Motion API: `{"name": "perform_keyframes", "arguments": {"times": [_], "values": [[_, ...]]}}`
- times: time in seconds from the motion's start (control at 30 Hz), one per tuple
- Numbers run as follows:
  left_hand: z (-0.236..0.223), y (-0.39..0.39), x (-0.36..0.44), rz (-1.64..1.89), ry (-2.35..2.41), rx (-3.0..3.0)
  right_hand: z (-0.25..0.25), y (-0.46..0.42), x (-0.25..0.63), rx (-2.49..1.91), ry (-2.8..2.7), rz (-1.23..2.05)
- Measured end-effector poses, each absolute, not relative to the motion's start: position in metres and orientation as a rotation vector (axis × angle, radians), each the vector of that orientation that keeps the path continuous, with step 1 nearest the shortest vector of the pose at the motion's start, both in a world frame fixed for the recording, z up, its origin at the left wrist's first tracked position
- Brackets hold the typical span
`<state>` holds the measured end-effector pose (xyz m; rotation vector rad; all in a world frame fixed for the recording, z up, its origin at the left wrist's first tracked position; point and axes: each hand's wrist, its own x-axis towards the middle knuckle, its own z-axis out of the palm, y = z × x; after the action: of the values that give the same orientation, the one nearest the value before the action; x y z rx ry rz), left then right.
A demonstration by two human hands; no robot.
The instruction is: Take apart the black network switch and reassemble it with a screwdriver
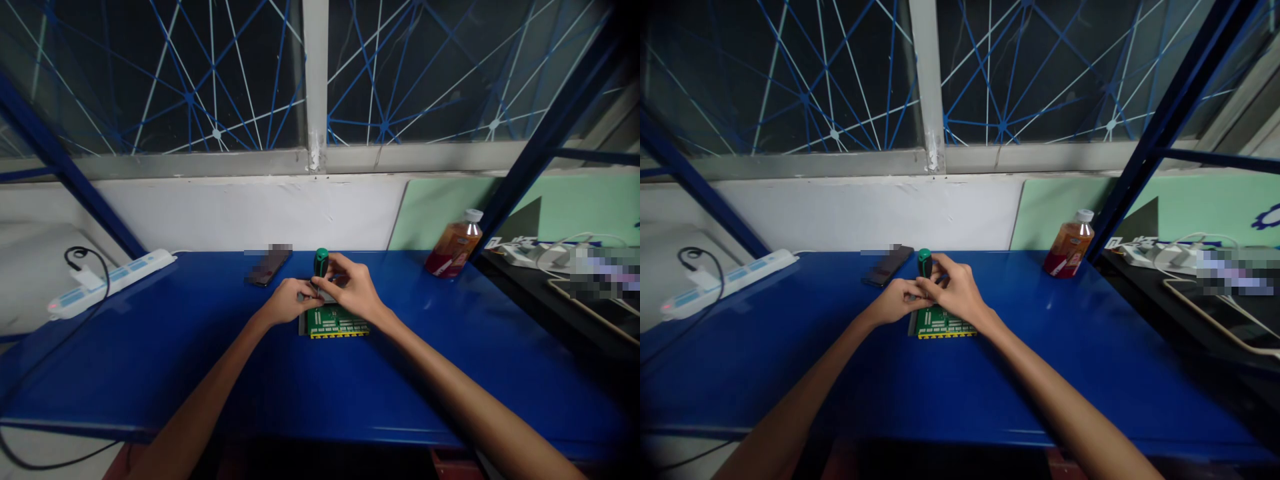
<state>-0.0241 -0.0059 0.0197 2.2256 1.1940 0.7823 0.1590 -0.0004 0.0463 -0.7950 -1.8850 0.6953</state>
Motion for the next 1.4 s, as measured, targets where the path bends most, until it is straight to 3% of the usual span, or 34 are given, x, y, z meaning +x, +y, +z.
{"name": "perform_keyframes", "arguments": {"times": [0.73,1.13,1.4], "values": [[0.0199,-0.0065,-0.0249,0.837,1.2,2.184,0.0474,-0.0018,0.1572,-0.821,-1.992,0.499],[0.0227,-0.0082,-0.0254,0.803,1.193,2.19,0.0473,-0.0001,0.1614,-0.741,-2.013,0.692],[0.0231,-0.0091,-0.0268,0.831,1.29,2.176,0.045,-0.0004,0.1591,-0.754,-2.025,0.574]]}}
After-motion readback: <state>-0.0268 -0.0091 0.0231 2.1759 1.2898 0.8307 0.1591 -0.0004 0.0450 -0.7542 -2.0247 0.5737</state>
